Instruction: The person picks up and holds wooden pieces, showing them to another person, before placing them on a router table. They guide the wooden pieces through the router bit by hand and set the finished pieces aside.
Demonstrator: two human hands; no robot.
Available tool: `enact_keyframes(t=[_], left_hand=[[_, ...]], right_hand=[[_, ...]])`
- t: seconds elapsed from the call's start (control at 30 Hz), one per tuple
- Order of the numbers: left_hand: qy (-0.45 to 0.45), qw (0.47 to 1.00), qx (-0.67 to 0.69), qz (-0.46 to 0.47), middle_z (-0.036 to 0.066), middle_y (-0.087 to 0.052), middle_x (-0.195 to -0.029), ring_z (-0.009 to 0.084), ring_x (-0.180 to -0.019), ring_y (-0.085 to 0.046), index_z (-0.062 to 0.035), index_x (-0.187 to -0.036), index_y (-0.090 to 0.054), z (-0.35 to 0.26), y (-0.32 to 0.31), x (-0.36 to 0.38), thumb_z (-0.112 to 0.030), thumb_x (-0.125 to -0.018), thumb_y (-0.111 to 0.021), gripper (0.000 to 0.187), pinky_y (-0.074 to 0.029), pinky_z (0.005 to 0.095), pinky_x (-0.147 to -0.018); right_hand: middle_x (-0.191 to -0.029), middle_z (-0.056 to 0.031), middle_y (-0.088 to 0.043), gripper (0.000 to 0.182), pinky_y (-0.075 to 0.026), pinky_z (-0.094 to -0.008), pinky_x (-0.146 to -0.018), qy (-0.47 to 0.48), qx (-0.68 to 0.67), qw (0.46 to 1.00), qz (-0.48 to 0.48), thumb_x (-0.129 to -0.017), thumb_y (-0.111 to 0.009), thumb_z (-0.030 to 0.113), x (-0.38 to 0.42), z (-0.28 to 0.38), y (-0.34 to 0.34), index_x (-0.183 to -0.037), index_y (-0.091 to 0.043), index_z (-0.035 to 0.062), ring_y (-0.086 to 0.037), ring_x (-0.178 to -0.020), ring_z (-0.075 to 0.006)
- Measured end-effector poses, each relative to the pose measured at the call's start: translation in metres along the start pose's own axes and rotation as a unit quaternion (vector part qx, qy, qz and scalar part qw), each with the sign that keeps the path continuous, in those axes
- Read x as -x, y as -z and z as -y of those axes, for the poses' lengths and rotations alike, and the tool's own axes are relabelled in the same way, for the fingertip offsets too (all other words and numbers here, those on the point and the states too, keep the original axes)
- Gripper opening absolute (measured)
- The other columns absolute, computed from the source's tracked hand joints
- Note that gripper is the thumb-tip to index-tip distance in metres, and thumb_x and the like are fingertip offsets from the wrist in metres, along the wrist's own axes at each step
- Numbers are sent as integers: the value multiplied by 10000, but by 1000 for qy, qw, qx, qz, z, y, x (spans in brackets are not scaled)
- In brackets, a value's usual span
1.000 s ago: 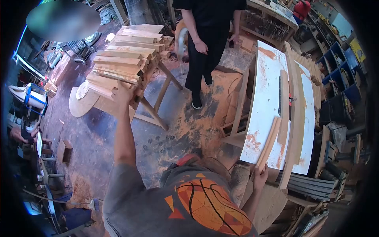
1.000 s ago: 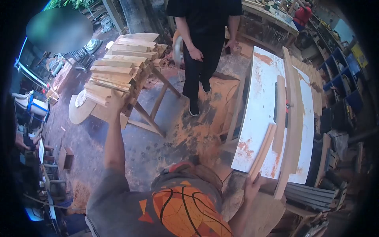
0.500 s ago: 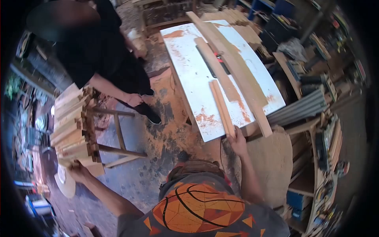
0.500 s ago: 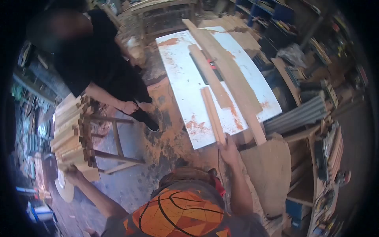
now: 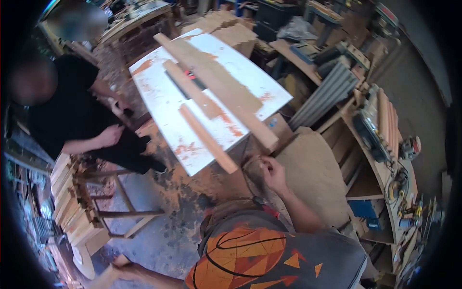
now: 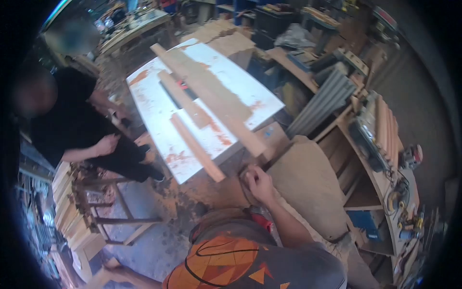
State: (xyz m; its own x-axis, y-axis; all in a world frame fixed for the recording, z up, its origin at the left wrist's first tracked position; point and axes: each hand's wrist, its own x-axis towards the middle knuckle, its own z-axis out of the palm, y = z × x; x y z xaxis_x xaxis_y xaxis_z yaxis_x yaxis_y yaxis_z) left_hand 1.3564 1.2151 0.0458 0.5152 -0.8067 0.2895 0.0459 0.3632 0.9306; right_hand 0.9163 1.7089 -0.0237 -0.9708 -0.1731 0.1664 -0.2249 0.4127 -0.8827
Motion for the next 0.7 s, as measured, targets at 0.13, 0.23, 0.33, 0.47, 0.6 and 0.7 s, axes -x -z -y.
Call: enact_keyframes(t=[0.13, 0.23, 0.33, 0.47, 0.6, 0.7], left_hand=[[55, 997, -54, -15, 176, -708, -993, 285, -855, -670, 69, -1006, -692, 6, 72, 65, -377, -905, -718, 459, -545, 432, -820], [15, 977, -210, -26, 169, -691, -897, 277, -832, -646, 35, -917, -715, -53, 61, 141, -388, -894, -730, 424, -537, 424, -812], [25, 965, -237, 111, 143, -663, -887, 242, -800, -623, 80, -1127, -650, -44, 58, 188, -321, -926, -726, 454, -529, 395, -779], [110, 911, -138, 372, 137, -653, -886, 214, -762, -612, 101, -1198, -582, -30, -1, 264, -271, -946, -723, 472, -520, 363, -703], [111, 836, -140, 519, 144, -657, -886, 221, -770, -631, 108, -1179, -579, -11, -23, 312, -260, -953, -723, 455, -525, 360, -678], [108, 817, -176, 538, 135, -659, -873, 228, -760, -639, 81, -1092, -580, -30, -32, 348, -196, -952, -714, 338, -529, 361, -676]], right_hand=[[-1093, -172, -732, 296, -543, -423, -880, -183, 212, 954, 106, -1006, -615, 257, 134, -172, 99, -1146, -688, 6, -705, -968, -309], [-1311, -127, -675, 375, -478, -364, -1030, -137, 95, 968, 186, -1004, -549, 265, 216, -192, 129, -1324, -667, 107, -590, -1259, -295], [-1284, -122, -678, 343, -504, -377, -990, -90, 63, 956, 272, -1014, -532, 261, 159, -7, 178, -1294, -681, 130, -627, -1186, -281], [-1120, -171, -708, 296, -540, -410, -888, -217, 130, 947, 199, -949, -597, 244, 137, -91, 208, -1184, -717, 110, -691, -1030, -291], [-804, -171, -647, 219, -539, -453, -690, -111, 334, 914, -203, -889, -698, 224, 35, -58, 289, -1017, -683, 47, -669, -759, -338], [-1082, -190, -609, 400, -526, -501, -822, -23, 485, 789, -377, -888, -733, 329, -42, -13, 378, -1157, -629, 52, -620, -1000, -393]])
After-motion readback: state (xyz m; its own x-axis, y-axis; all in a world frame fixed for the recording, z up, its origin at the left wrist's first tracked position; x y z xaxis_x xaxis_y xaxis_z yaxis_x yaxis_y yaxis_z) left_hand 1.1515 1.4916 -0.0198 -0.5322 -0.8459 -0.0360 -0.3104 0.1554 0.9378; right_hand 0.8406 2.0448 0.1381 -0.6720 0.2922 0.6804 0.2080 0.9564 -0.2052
